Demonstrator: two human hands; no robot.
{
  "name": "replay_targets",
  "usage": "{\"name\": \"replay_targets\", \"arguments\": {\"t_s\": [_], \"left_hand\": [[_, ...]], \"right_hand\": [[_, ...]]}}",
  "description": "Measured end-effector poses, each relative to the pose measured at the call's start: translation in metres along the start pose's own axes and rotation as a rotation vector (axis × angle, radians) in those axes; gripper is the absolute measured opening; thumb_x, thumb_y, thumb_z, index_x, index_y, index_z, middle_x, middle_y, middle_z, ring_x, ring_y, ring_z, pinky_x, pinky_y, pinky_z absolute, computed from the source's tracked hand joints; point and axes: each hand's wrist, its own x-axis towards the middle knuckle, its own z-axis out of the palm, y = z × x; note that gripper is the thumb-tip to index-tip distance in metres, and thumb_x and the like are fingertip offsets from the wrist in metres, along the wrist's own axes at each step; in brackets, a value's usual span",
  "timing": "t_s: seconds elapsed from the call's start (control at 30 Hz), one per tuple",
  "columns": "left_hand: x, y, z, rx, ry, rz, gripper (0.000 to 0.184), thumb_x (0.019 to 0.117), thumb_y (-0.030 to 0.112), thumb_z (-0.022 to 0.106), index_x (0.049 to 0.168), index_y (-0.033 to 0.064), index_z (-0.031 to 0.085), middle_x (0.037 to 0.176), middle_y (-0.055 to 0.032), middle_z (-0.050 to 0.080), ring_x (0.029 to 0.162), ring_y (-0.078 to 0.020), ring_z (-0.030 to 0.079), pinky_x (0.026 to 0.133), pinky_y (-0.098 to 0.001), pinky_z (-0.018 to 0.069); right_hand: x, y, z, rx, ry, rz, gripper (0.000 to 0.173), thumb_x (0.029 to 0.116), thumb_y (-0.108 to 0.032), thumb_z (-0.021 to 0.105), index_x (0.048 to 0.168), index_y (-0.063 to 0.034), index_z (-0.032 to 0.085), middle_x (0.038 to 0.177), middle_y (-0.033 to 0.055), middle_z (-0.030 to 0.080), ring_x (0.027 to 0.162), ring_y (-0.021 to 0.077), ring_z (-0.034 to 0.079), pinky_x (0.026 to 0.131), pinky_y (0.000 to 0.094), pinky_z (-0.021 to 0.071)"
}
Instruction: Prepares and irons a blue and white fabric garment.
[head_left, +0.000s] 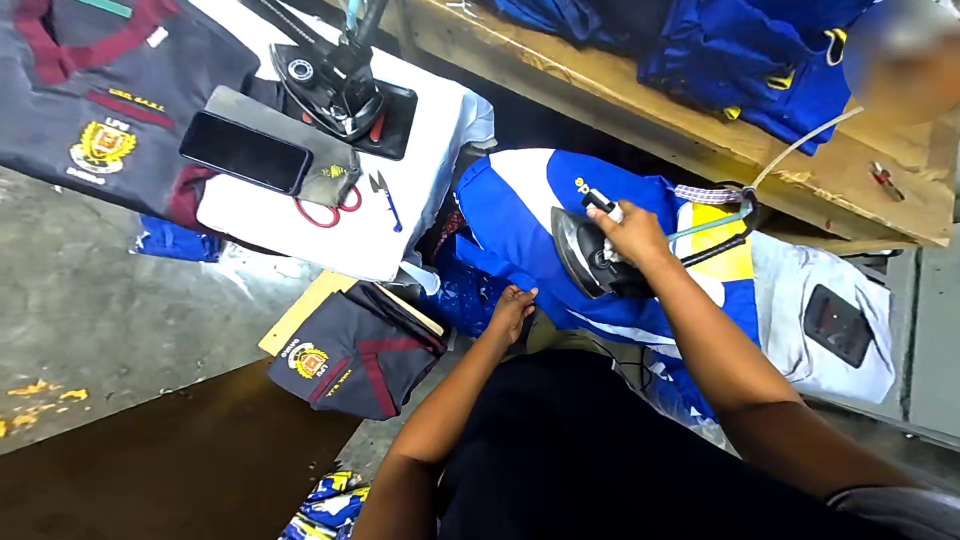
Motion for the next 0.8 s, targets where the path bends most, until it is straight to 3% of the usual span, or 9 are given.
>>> {"name": "replay_targets", "arguments": {"t_s": [0.17,0.47,0.6,0.8], "left_hand": [[0.002,-0.003,0.011,0.029,-0.031,-0.018,0.034,0.1038,0.003,0.056,0.135,-0.0051,0.046,0.118,-0.0152,0.060,0.098,-0.0151,0.062,0.085,-0.0288,0.0533],[0.005,-0.006,0.015,-0.036,0.033,-0.017,0.028,0.1040,0.003,0.055,0.130,-0.0040,0.049,0.110,-0.0128,0.063,0.090,-0.0134,0.063,0.080,-0.0280,0.0547],[0.002,-0.009,0.018,-0.063,0.053,0.006,0.026,0.1044,0.003,0.055,0.129,-0.0028,0.050,0.107,-0.0111,0.062,0.086,-0.0120,0.063,0.077,-0.0266,0.0542],[-0.002,-0.008,0.018,-0.046,0.077,0.007,0.025,0.1055,0.005,0.054,0.129,-0.0039,0.050,0.107,-0.0111,0.060,0.086,-0.0121,0.060,0.077,-0.0271,0.0532]], "right_hand": [[0.047,-0.008,-0.001,0.033,0.062,0.076,0.066,0.1016,-0.060,0.053,0.129,-0.0010,0.063,0.111,0.0307,0.068,0.106,0.0502,0.066,0.086,0.0703,0.0489],[0.137,-0.108,-0.010,0.076,0.070,0.002,0.066,0.1011,-0.062,0.051,0.134,-0.0061,0.063,0.127,0.0226,0.067,0.120,0.0403,0.064,0.097,0.0637,0.0489],[0.142,-0.142,-0.007,0.021,0.027,-0.090,0.067,0.1011,-0.062,0.052,0.135,-0.0053,0.062,0.129,0.0226,0.066,0.122,0.0392,0.063,0.097,0.0625,0.0493],[0.126,-0.131,-0.001,-0.096,-0.053,-0.243,0.071,0.1007,-0.064,0.050,0.139,-0.0050,0.059,0.126,0.0265,0.066,0.119,0.0450,0.063,0.094,0.0669,0.0491]]}}
